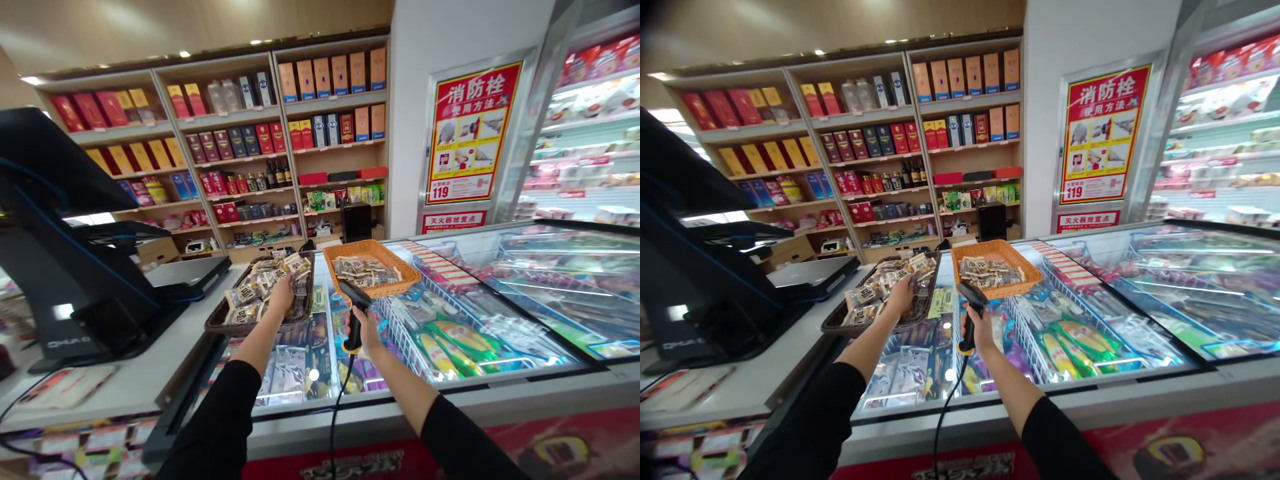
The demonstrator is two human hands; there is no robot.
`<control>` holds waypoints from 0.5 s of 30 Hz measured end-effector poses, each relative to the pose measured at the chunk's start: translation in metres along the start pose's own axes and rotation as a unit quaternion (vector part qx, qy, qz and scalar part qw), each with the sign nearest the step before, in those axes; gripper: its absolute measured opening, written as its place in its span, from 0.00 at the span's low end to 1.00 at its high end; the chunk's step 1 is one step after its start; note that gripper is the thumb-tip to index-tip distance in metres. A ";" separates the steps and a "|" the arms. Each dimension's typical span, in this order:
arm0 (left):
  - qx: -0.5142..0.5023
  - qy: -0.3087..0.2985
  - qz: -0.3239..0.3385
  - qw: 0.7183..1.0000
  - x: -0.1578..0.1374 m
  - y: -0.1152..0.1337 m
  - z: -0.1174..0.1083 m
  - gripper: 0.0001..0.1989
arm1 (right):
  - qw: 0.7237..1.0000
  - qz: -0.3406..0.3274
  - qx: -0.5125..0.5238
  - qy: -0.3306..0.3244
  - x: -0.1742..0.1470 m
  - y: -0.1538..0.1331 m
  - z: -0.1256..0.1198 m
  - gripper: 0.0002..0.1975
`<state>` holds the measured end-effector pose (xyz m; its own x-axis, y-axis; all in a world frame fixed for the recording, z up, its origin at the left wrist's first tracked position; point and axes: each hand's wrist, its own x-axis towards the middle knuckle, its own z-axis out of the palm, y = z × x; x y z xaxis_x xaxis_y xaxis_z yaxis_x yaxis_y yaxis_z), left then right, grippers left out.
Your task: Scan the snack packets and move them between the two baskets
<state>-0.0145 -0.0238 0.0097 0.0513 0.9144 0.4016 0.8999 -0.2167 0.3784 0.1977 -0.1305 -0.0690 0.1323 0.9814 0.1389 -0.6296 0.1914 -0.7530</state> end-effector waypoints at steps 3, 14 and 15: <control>-0.181 0.075 -0.052 0.979 0.004 -0.011 0.002 0.15 | 1.000 -0.006 -0.011 0.001 -0.001 0.000 -0.004 0.19; -0.533 -0.009 -0.146 0.833 -0.005 -0.005 0.000 0.05 | 0.988 -0.056 -0.128 -0.068 -0.014 -0.003 0.007 0.18; -0.537 -0.019 -0.141 0.831 -0.005 -0.005 0.000 0.05 | 0.985 -0.055 -0.142 -0.078 -0.015 -0.004 0.009 0.18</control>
<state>-0.0189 -0.0274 0.0059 -0.0642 0.9865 0.1506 -0.0260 -0.1526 0.9880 0.1913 -0.1459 -0.0624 0.0546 0.9495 0.3090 -0.3755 0.3063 -0.8748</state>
